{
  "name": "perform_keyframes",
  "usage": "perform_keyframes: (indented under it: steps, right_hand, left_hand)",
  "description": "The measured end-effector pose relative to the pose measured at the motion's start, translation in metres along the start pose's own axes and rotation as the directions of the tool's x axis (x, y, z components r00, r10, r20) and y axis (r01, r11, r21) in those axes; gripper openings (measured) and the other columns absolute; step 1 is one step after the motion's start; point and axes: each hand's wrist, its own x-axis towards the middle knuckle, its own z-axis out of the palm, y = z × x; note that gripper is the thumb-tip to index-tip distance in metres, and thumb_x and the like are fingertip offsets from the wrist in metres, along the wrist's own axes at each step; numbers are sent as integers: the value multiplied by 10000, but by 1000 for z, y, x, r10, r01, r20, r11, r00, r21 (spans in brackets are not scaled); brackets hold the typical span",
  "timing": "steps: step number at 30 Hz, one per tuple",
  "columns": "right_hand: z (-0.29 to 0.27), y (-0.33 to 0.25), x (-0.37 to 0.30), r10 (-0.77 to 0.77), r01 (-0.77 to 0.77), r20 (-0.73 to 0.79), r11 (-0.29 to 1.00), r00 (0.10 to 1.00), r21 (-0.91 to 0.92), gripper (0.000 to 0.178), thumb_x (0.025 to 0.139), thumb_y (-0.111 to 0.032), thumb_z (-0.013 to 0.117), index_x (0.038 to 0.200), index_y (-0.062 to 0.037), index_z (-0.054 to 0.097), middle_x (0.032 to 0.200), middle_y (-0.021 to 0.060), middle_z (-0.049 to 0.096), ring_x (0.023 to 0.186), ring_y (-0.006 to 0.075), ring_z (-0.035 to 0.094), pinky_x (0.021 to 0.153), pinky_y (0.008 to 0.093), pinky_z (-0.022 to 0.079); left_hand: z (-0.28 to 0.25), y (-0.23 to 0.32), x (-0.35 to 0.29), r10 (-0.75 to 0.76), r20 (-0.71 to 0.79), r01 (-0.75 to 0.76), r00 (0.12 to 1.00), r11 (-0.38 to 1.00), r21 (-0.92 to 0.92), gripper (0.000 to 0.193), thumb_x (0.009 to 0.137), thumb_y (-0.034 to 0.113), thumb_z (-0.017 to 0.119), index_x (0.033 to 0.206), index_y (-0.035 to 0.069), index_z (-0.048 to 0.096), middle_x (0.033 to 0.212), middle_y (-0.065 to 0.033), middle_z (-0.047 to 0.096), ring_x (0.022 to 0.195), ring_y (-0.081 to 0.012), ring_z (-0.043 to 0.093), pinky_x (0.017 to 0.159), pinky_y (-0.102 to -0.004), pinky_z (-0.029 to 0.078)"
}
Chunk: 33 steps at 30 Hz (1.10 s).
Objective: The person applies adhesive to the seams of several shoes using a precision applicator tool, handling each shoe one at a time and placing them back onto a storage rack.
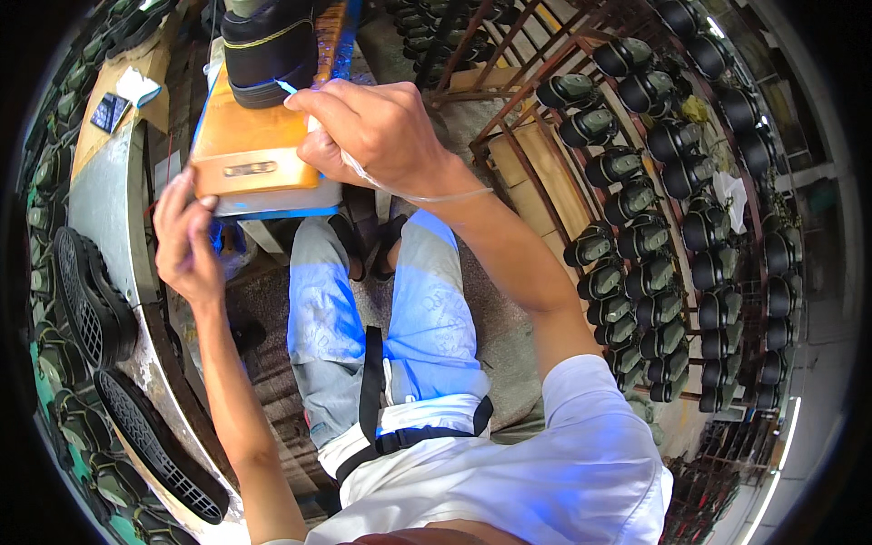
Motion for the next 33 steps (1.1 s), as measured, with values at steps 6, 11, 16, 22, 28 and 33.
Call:
perform_keyframes:
  steps: [6, 11, 16, 22, 28, 33]
  right_hand:
    - [46, 5, 8, -39, 43, -113, 999, 993, 33, 245, 835, -24, 641, 1055, -27, 749, 791, 61, 718, 632, 208, 718, 562, 334, 586]
    - [69, 19, 12, -2, 6, -152, 1000, 988, 28, 213, 850, -67, 658, 1043, -40, 743, 808, 64, 717, 652, 220, 718, 580, 339, 582]
    - [73, 36, 8, 16, -22, -204, 999, 979, -26, 214, 858, -85, 652, 1049, -58, 745, 808, 64, 716, 647, 229, 709, 586, 346, 569]
    - [48, 47, -7, 52, -85, -196, 984, 979, -160, 224, 793, -106, 696, 1006, -61, 753, 766, 79, 714, 628, 249, 719, 583, 358, 584]
    - [5, 57, -32, 123, -185, -221, 940, 968, -288, 217, 820, -94, 651, 999, -76, 770, 695, 67, 686, 560, 239, 684, 528, 353, 548]
    - [-42, 50, -25, 265, -297, -156, 923, 952, -246, 187, 847, -97, 641, 959, -88, 791, 722, 105, 719, 555, 269, 680, 527, 359, 554]
  left_hand:
    - [-13, -46, 31, -373, -119, 372, 920, 928, -27, 464, 1155, 355, 467, 1287, 1, 736, 1478, -184, 635, 1374, -314, 585, 1181, -421, 414]
    - [-9, -43, 51, -548, -3, 548, 836, 836, -22, 721, 1133, 585, 312, 1465, 28, 628, 1476, -195, 632, 1380, -317, 577, 1183, -419, 397]
    - [2, -51, 60, -537, -38, 536, 843, 829, 160, 647, 1153, 518, 323, 1435, 42, 660, 1250, -191, 727, 1135, -250, 665, 1030, -364, 479]
    - [3, -94, 63, -481, -45, 481, 875, 857, 184, 605, 1168, 486, 312, 1427, 83, 681, 1054, -89, 736, 897, -146, 609, 824, -301, 491]
    - [-3, -111, 72, -553, 87, 540, 829, 831, 137, 593, 1188, 410, 271, 1495, 33, 610, 1184, -95, 729, 961, -129, 618, 858, -262, 488]
    - [-3, -149, 86, -501, 173, 510, 848, 860, -11, 571, 1182, 434, 300, 1523, 88, 600, 1269, -96, 676, 1094, -146, 578, 986, -279, 439]
